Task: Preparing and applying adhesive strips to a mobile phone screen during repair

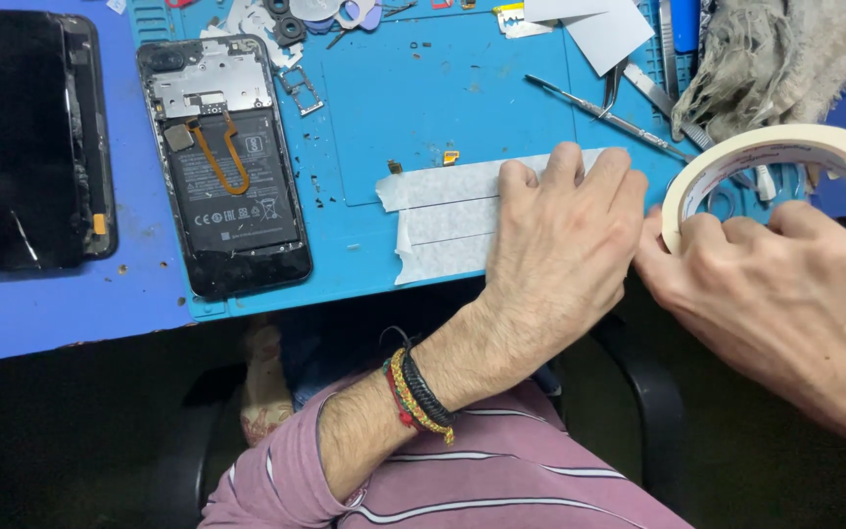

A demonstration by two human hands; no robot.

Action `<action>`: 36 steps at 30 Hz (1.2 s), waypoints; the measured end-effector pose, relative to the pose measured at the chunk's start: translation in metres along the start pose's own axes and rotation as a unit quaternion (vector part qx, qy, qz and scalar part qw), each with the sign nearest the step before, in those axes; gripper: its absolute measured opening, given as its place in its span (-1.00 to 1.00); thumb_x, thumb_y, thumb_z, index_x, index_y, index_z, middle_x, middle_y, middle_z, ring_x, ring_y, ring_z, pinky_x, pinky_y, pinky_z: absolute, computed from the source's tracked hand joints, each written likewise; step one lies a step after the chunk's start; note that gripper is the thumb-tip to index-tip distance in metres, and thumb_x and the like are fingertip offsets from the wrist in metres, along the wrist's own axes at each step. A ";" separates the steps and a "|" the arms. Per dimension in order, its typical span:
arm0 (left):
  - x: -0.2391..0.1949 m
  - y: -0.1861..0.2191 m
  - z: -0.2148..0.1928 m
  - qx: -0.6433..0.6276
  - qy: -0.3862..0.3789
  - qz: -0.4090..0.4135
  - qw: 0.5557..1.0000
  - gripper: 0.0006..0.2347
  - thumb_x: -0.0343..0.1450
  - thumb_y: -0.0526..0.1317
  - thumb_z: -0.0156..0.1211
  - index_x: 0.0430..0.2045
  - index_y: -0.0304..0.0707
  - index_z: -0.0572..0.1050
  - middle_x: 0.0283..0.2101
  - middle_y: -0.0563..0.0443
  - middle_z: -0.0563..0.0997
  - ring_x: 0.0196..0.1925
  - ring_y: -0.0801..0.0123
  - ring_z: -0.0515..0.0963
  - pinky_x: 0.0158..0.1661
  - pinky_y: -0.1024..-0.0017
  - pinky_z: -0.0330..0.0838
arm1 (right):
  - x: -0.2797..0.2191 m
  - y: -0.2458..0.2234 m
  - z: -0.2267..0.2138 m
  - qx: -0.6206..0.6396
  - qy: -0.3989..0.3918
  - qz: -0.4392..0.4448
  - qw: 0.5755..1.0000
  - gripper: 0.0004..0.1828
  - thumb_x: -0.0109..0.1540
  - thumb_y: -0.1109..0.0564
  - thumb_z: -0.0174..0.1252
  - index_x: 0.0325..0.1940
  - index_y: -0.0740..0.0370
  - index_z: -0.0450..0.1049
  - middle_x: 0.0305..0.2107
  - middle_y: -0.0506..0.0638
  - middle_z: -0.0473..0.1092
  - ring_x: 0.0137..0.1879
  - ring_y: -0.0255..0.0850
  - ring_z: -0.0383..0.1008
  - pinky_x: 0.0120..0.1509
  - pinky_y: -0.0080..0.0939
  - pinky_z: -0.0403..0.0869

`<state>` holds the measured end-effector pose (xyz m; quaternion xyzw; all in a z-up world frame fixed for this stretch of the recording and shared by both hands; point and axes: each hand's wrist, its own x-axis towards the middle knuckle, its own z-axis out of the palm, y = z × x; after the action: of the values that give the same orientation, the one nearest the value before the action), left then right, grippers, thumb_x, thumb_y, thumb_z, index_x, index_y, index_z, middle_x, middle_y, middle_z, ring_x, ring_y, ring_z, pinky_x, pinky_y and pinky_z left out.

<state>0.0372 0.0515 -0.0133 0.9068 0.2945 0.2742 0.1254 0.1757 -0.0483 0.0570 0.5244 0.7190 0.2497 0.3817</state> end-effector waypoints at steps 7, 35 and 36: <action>0.000 -0.001 0.003 -0.025 0.036 0.004 0.999 -0.88 0.31 -0.22 0.25 -0.44 -0.05 0.40 -0.27 0.10 0.43 -0.19 0.09 0.41 -0.29 0.10 0.10 | -0.036 -0.010 -0.024 0.060 0.027 -0.043 0.997 -0.77 0.27 0.21 0.14 -0.07 -0.12 0.38 -0.65 -0.24 0.32 -0.58 -0.26 0.39 -0.32 -0.21 0.26; -0.124 0.011 -0.049 -0.216 0.001 0.280 0.935 -0.76 0.60 -0.28 0.06 -0.01 -0.54 0.59 0.12 -0.31 0.64 0.15 -0.04 0.67 0.25 -0.05 0.41 | -0.068 -0.163 -0.016 0.931 -0.036 0.287 0.224 -0.28 0.21 0.34 0.13 0.42 0.02 0.12 -0.41 0.03 0.50 -0.39 -0.36 0.41 -0.32 -0.32 0.44; -0.135 0.010 -0.044 -0.213 -0.002 0.295 0.931 -0.76 0.60 -0.28 0.06 -0.01 -0.54 0.59 0.12 -0.31 0.64 0.15 -0.04 0.67 0.25 -0.05 0.41 | -0.064 -0.164 -0.022 0.931 -0.022 0.292 0.218 -0.28 0.21 0.34 0.13 0.42 0.02 0.12 -0.41 0.03 0.50 -0.39 -0.36 0.41 -0.32 -0.32 0.44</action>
<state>-0.0744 -0.0353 -0.0308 0.9056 -0.0520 0.3529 0.2294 0.0760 -0.1608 -0.0362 0.6855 0.2276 -0.5147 -0.4620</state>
